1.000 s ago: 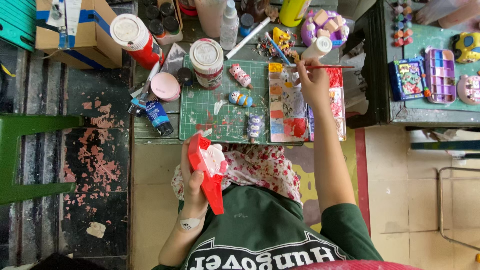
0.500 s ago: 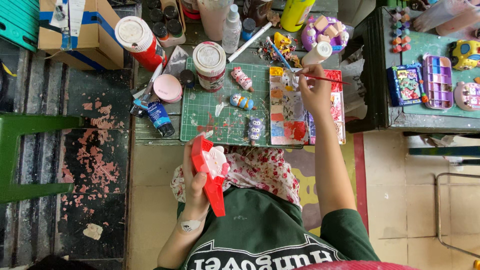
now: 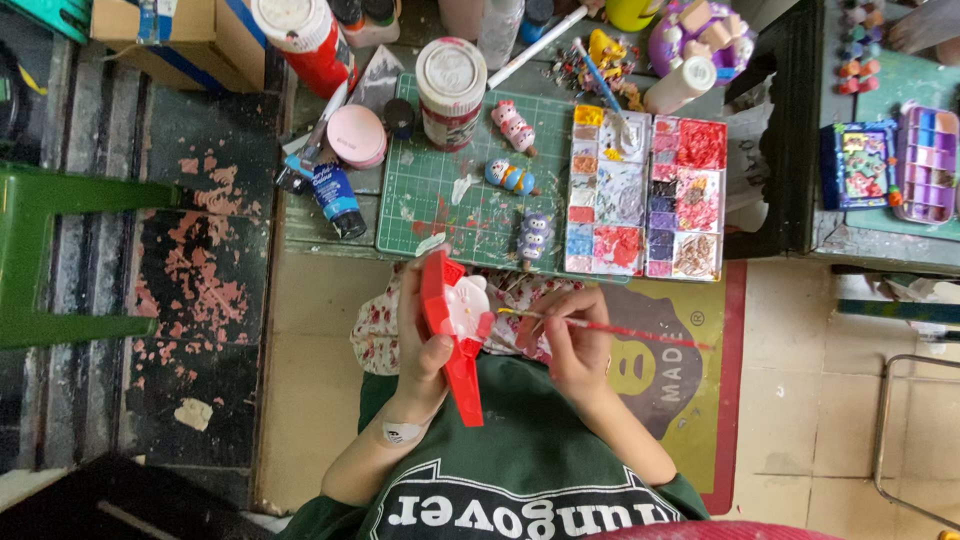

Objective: The person sits at a work table painting small plaster figurines with paintbrushes. They dip the brush into paint palettes and paint containers, apply paint to the figurines, turn the figurines to reach different sides, and paint a white figurine held in a red holder.

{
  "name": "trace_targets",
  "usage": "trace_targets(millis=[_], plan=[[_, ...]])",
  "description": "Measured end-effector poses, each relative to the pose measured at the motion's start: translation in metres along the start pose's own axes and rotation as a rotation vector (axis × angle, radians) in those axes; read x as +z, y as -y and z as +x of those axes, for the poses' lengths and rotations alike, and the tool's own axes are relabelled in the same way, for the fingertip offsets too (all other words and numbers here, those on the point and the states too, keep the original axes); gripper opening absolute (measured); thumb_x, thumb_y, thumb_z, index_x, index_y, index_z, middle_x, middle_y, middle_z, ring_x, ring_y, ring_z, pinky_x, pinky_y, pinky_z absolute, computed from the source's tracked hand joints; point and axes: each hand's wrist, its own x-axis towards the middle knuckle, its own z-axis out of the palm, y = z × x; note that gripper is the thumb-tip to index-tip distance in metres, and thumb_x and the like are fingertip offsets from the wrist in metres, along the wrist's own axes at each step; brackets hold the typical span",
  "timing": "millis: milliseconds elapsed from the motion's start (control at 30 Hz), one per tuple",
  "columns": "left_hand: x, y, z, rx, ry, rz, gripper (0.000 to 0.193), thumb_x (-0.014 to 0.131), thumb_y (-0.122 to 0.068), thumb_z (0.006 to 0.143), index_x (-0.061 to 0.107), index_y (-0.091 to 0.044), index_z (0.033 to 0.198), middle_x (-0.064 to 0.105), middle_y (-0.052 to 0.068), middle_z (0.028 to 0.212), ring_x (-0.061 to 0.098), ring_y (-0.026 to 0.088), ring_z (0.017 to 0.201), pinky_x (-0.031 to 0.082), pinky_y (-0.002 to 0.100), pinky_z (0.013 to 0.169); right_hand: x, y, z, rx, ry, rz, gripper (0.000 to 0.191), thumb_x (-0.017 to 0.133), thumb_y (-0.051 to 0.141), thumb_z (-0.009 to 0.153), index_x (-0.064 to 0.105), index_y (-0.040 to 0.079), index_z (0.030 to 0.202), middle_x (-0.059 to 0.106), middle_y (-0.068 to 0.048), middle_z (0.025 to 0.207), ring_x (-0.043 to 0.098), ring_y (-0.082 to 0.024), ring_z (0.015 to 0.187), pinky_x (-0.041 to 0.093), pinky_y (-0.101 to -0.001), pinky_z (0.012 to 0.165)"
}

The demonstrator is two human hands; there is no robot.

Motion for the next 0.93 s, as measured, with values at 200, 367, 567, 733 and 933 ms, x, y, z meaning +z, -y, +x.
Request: trace_targets(millis=[200,367,567,733,933], plan=[[0.001,0.005,0.000,0.011,0.015,0.011,0.112,0.091,-0.059,0.070,0.034,-0.004,0.150,0.049,0.006,0.128,0.059,0.021,0.118,0.055,0.040,0.097,0.008,-0.006,-0.012,-0.005,0.071,-0.029,0.017,0.047,-0.001,0.107,0.035,0.007,0.117,0.061,-0.019,0.108,0.065,-0.020,0.079,0.057,-0.0326,0.074],[0.001,0.011,0.000,0.022,0.039,0.013,0.113,0.091,-0.059,0.071,0.034,-0.002,0.151,0.049,0.008,0.125,0.059,0.021,0.115,0.053,0.039,0.098,0.007,-0.006,-0.012,-0.052,0.129,-0.162,0.022,0.050,-0.005,0.105,0.034,0.008,0.114,0.060,-0.019,0.110,0.066,-0.020,0.084,0.058,-0.0332,0.079],[0.001,0.011,-0.001,0.054,0.033,0.113,0.116,0.088,-0.066,0.071,0.035,0.000,0.150,0.050,0.009,0.127,0.060,0.021,0.116,0.053,0.037,0.100,0.007,-0.006,-0.013,-0.052,0.141,-0.190,0.022,0.051,-0.005,0.104,0.036,0.007,0.112,0.059,-0.019,0.112,0.066,-0.019,0.085,0.058,-0.0322,0.080],[0.001,0.010,-0.002,0.067,0.022,0.162,0.118,0.086,-0.070,0.071,0.036,0.000,0.152,0.051,0.010,0.129,0.058,0.018,0.117,0.050,0.035,0.102,0.008,-0.007,-0.015,-0.007,0.129,-0.170,0.022,0.052,-0.007,0.104,0.037,0.007,0.112,0.058,-0.019,0.115,0.065,-0.018,0.086,0.057,-0.0313,0.079],[0.002,0.009,-0.001,0.057,0.029,0.142,0.118,0.087,-0.069,0.071,0.035,0.000,0.152,0.051,0.010,0.128,0.058,0.020,0.117,0.051,0.036,0.102,0.009,-0.005,-0.013,0.005,0.142,-0.168,0.021,0.052,-0.006,0.105,0.038,0.007,0.113,0.058,-0.018,0.115,0.064,-0.017,0.086,0.057,-0.0309,0.080]])
